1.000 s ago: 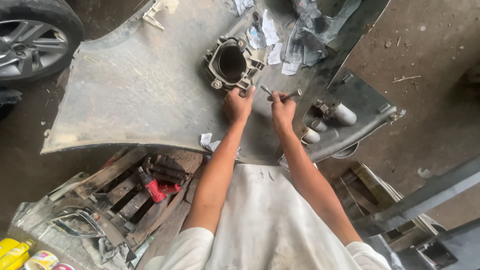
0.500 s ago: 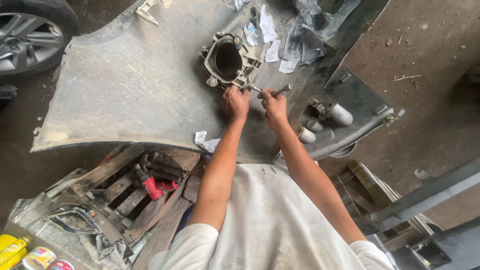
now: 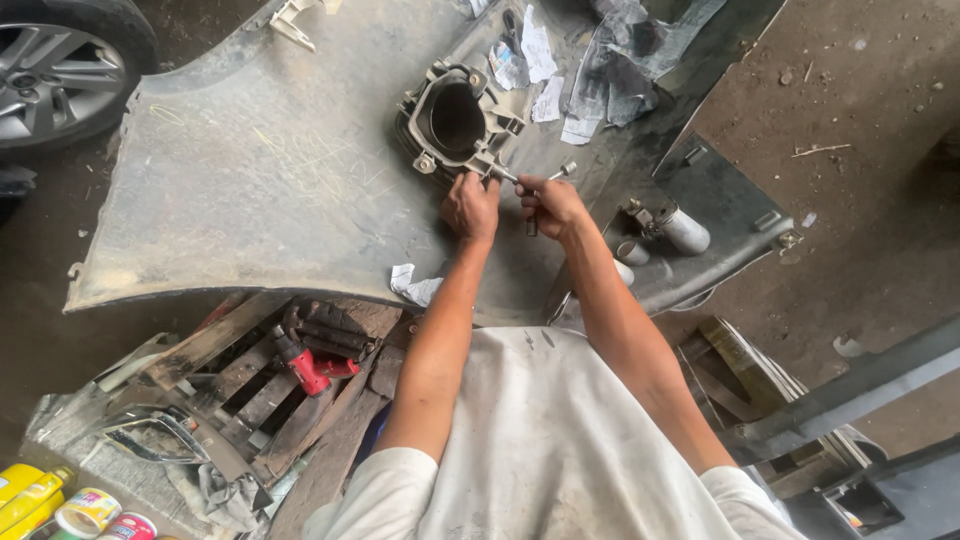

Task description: The person uses a wrench to tighten bolts on a metal car part placed on a workbench. They then walk to a storage area filled with paint cans and tools to retrieve a small component, which they bring back to the workbench to install on the part.

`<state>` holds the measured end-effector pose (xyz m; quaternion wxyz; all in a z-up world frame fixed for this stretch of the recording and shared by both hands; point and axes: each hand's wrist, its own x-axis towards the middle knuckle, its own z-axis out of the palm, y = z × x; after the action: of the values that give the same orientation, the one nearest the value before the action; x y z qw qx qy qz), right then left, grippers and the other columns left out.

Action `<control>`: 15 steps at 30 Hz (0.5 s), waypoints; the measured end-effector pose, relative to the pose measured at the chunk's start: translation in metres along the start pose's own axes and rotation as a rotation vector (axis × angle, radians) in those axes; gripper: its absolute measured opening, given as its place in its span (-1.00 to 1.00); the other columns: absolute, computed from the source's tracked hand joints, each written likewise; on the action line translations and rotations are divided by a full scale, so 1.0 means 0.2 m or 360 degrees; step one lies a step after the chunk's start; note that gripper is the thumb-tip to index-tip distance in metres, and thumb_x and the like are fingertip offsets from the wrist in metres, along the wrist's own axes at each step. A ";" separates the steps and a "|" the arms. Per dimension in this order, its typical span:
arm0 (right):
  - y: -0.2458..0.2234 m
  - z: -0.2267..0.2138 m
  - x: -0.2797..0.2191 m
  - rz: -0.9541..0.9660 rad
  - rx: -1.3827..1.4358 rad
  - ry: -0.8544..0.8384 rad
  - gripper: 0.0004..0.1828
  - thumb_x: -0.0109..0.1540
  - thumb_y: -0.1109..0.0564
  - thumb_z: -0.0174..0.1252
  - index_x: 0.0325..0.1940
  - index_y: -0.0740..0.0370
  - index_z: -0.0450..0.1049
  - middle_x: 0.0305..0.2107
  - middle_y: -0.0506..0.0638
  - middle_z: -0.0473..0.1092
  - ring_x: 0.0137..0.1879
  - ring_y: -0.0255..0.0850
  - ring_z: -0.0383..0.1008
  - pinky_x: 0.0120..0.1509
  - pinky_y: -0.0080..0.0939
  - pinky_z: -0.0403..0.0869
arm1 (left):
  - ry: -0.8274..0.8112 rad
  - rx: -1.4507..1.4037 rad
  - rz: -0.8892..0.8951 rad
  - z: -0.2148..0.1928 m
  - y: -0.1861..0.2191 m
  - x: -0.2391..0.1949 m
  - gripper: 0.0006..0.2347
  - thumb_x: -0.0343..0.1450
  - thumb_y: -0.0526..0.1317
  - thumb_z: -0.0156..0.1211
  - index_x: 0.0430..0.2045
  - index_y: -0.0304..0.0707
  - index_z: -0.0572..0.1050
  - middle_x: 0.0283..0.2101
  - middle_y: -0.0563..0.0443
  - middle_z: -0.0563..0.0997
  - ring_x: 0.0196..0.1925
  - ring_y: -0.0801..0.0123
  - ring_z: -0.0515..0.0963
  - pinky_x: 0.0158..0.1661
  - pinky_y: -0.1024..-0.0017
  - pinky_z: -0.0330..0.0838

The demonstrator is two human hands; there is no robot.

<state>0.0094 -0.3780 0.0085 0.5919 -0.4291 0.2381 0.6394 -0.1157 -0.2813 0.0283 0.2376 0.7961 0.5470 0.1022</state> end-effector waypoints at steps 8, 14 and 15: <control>0.06 -0.06 0.11 0.0214 0.0409 -0.0245 -0.89 0.41 0.20 0.03 -0.17 0.29 0.38 -0.48 -0.06 0.34 -0.52 -0.42 0.10 -0.49 -0.42 0.19 | 0.0029 -0.0049 0.0097 0.02 -0.04 0.01 -0.77 0.27 -0.12 0.44 -0.51 -0.23 0.48 -0.40 -0.04 0.57 -0.35 -0.03 0.61 -0.36 0.04 0.40; 0.02 0.05 -0.05 0.0062 0.0010 -0.0144 -0.79 0.38 0.01 0.11 -0.19 0.20 0.44 -0.46 -0.12 0.43 -0.46 -0.38 0.31 -0.42 -0.36 0.34 | -0.0018 -0.0129 0.0126 -0.06 -0.02 0.02 -0.78 0.25 -0.15 0.46 -0.52 -0.24 0.50 -0.42 -0.05 0.57 -0.35 -0.02 0.60 -0.35 0.05 0.40; 0.01 0.07 -0.09 0.0067 -0.0092 -0.0103 -0.78 0.35 -0.03 0.13 -0.21 0.15 0.46 -0.45 -0.15 0.47 -0.46 -0.38 0.34 -0.42 -0.35 0.36 | -0.0048 -0.0140 0.0113 -0.07 -0.02 0.02 -0.79 0.25 -0.16 0.46 -0.53 -0.24 0.50 -0.42 -0.06 0.57 -0.35 -0.02 0.60 -0.35 0.05 0.41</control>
<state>0.0030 -0.3762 0.0308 0.5729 -0.4201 0.2092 0.6720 -0.1229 -0.2733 0.0382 0.2769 0.8053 0.5097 0.1227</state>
